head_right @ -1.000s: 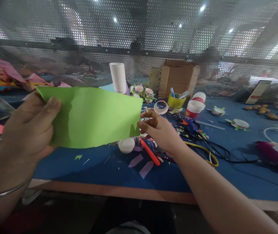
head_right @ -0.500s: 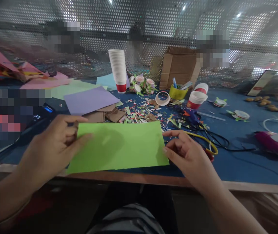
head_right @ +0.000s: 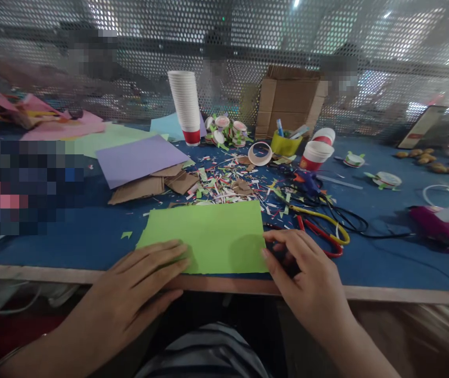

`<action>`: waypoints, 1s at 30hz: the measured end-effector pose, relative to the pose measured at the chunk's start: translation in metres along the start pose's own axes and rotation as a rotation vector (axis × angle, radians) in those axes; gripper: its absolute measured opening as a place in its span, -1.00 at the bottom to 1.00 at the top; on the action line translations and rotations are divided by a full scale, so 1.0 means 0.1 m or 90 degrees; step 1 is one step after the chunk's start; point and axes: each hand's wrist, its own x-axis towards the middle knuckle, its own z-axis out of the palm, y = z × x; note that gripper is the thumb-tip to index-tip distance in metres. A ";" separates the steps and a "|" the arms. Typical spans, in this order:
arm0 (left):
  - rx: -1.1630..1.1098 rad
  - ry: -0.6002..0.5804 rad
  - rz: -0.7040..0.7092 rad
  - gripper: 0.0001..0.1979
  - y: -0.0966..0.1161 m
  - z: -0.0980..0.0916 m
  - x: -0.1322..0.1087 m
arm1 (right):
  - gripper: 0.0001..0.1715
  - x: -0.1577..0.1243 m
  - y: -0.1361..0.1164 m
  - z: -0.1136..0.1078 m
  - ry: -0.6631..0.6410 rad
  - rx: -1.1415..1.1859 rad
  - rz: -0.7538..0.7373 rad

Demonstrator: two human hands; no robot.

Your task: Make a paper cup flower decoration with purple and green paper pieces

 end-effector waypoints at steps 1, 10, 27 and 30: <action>-0.002 0.004 0.001 -0.63 -0.01 0.01 -0.01 | -0.79 -0.02 0.00 -0.01 0.015 -0.030 -0.048; -0.016 0.036 0.026 -0.66 0.04 0.03 -0.02 | -0.53 -0.30 0.07 -0.05 -0.065 -0.141 -0.269; -0.176 -0.007 -0.194 -0.90 -0.20 -0.23 0.02 | -0.94 -0.21 0.00 -0.05 -0.036 -0.019 -0.132; -0.197 -0.026 -0.251 -0.83 -0.22 -0.25 0.04 | -0.93 -0.18 -0.01 -0.03 -0.037 0.005 -0.104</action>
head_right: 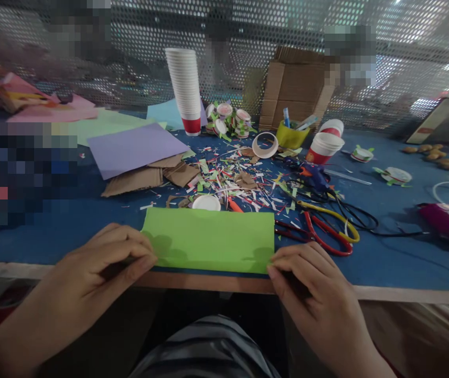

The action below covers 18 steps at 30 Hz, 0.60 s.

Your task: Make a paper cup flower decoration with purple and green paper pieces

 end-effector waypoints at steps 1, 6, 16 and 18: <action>0.006 0.005 -0.009 -0.81 0.00 0.00 0.01 | -0.93 0.00 0.00 0.00 -0.002 0.005 0.007; 0.051 0.040 0.010 -0.83 0.00 0.04 0.03 | -0.89 0.01 0.01 0.00 -0.011 0.015 0.019; 0.075 0.090 0.030 -0.84 0.03 0.07 0.09 | -0.89 0.05 0.01 -0.04 -0.020 0.059 0.049; 0.090 0.119 0.052 -0.85 0.06 0.10 0.12 | -0.90 0.07 0.02 -0.05 -0.011 0.056 0.054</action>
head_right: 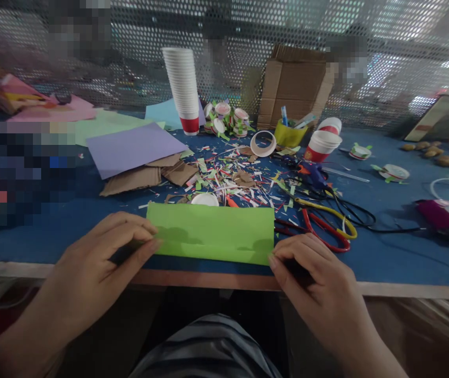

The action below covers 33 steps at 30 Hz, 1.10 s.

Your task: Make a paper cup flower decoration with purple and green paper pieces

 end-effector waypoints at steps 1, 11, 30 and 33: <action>0.008 0.010 0.016 -0.86 0.01 0.02 0.00 | -0.90 0.01 0.01 -0.01 0.003 -0.007 -0.004; -0.009 -0.008 0.006 -0.94 0.02 0.01 -0.15 | -0.92 0.00 0.06 -0.04 -0.030 -0.042 -0.042; 0.046 0.000 -0.007 -0.79 -0.01 0.04 -0.06 | -0.85 0.03 0.06 0.05 -0.009 -0.049 -0.002; 0.043 0.001 -0.009 -0.77 -0.01 0.04 -0.05 | -0.86 0.02 0.07 0.06 -0.005 -0.054 -0.010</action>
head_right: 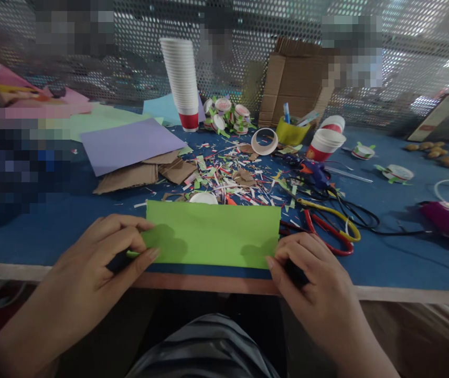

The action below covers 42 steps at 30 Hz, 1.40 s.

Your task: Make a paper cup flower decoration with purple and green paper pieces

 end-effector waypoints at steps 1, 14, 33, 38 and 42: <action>-0.002 -0.001 -0.003 -0.77 0.00 0.00 0.00 | -0.86 0.00 0.00 0.00 0.000 -0.001 0.001; 0.080 0.028 -0.072 -0.81 -0.13 -0.03 -0.13 | -0.88 -0.04 0.03 0.04 0.020 -0.055 -0.026; 0.226 -0.196 0.273 -0.17 0.10 -0.05 0.01 | -0.36 -0.06 -0.06 0.06 -0.001 -0.250 -0.248; 0.260 -0.185 0.259 -0.28 0.14 -0.05 0.01 | -0.40 -0.08 -0.03 0.08 -0.009 -0.246 -0.264; 0.255 -0.157 0.297 -0.49 0.13 -0.03 0.06 | -0.41 -0.11 -0.02 0.08 -0.010 -0.242 -0.272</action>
